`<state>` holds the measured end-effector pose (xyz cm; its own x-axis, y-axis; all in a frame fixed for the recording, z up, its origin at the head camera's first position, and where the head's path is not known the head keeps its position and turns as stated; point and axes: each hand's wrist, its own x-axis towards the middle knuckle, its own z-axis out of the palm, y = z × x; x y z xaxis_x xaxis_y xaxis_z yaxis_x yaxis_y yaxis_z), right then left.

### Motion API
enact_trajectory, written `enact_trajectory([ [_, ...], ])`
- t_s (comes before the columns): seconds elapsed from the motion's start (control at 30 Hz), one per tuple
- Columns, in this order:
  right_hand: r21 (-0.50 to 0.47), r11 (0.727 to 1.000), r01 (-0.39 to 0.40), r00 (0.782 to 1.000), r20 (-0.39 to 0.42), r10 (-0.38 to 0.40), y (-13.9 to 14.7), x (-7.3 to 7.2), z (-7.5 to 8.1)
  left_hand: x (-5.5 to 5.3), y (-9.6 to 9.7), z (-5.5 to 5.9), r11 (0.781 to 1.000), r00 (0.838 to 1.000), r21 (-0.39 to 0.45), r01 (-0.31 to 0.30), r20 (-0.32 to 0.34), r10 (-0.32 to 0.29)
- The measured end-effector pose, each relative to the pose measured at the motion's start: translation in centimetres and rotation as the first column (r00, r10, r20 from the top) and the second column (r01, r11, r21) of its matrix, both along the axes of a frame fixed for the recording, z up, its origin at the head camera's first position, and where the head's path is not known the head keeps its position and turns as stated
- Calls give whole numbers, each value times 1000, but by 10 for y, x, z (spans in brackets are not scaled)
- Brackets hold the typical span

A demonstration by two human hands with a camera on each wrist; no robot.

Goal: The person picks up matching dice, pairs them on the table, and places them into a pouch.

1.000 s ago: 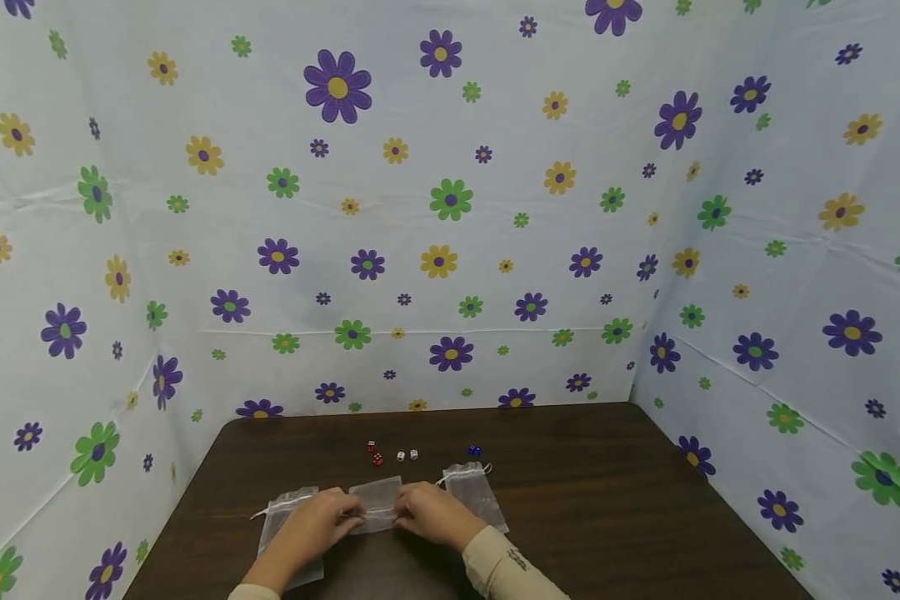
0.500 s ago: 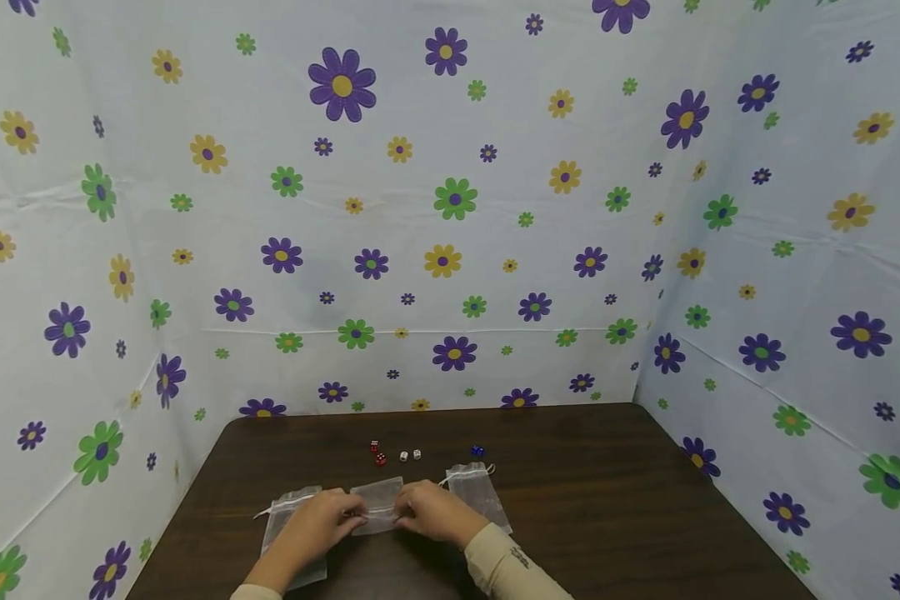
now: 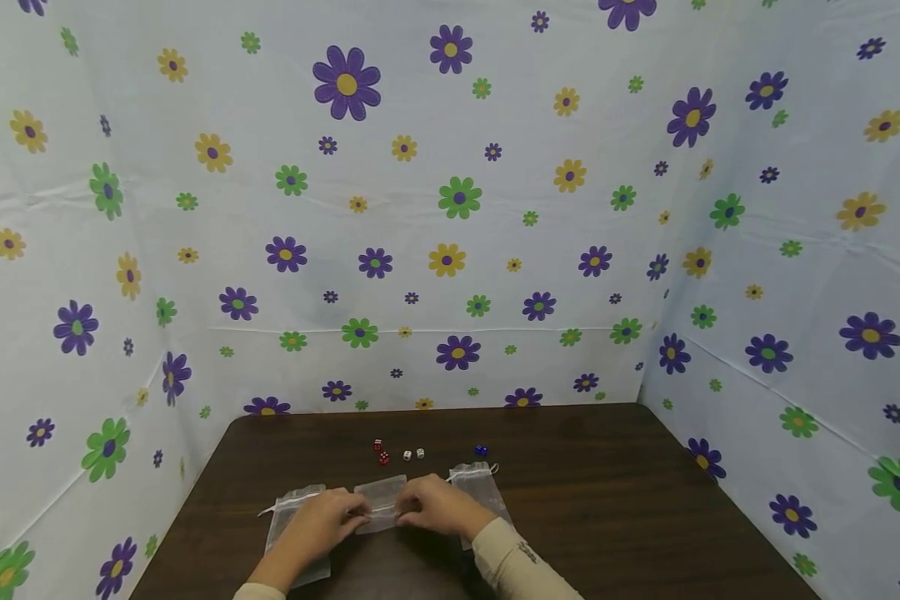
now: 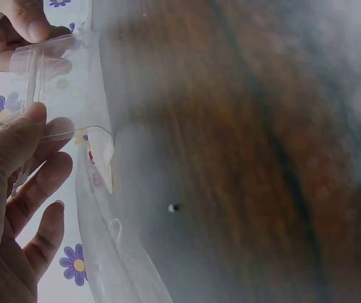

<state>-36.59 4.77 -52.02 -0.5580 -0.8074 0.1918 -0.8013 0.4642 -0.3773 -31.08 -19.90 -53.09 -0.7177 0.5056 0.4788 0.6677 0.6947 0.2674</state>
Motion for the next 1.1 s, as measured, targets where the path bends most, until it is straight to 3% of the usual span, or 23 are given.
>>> enact_trajectory([
  [0.2,-110,994,-19,995,96,30,3,-4,1,1,-1,1,1000,1000,-6,-8,22,8],
  [0.37,-193,981,22,981,194,16,4,-8,3,1,-1,2,1000,1000,-15,-3,19,3],
  [0.63,-222,969,110,976,207,-63,7,-18,7,-1,0,4,1000,1000,-21,5,14,-5],
  [0.93,-242,950,196,975,150,-163,8,-44,0,1,2,4,1000,1000,-14,-5,4,5],
  [1.1,-248,942,226,967,174,-186,7,-56,-1,0,2,5,1000,1000,-10,10,17,-10],
])
